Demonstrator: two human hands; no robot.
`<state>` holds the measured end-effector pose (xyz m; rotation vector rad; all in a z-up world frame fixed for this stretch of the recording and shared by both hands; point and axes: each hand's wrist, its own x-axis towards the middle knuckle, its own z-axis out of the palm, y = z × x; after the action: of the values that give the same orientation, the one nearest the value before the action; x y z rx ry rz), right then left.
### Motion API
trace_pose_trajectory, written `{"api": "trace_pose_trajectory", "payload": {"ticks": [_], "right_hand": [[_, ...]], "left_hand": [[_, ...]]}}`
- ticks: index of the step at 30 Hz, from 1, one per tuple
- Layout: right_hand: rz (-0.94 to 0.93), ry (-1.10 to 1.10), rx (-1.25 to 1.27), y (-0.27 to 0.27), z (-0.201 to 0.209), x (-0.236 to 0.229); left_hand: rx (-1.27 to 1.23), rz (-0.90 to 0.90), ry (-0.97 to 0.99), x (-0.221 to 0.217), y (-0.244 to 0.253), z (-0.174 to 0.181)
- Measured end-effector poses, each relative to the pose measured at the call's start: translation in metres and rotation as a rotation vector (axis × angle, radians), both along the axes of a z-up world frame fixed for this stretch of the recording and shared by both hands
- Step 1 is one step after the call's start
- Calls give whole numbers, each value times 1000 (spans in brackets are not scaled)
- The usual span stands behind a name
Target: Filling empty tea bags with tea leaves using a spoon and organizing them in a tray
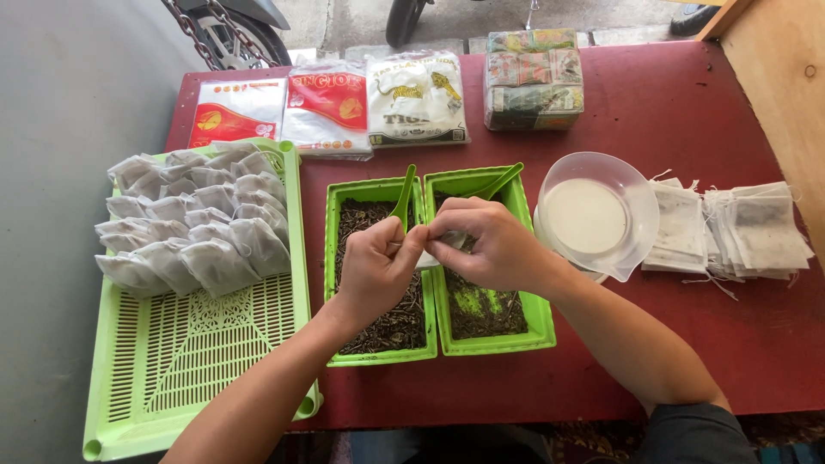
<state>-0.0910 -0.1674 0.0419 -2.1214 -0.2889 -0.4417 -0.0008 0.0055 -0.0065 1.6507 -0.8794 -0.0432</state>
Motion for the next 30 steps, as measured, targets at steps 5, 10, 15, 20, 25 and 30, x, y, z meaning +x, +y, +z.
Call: {"api": "trace_pose_trajectory", "payload": {"ticks": [5, 10, 15, 20, 25, 30], "right_hand": [[13, -17, -35, -1, -7, 2], [18, -31, -59, -1, -2, 0], [44, -43, -73, -9, 7, -2], [-13, 15, -191, -12, 7, -3], [-13, 148, -68, -10, 20, -5], [-73, 228, -95, -12, 19, -2]], "left_hand": [[-5, 19, -47, -4, -1, 1], [-48, -9, -45, 1, 3, 12], [-11, 22, -166, 6, 8, 13], [8, -28, -205, 16, 7, 6], [23, -36, -234, 12, 5, 9], [37, -23, -290, 16, -1, -4]]}}
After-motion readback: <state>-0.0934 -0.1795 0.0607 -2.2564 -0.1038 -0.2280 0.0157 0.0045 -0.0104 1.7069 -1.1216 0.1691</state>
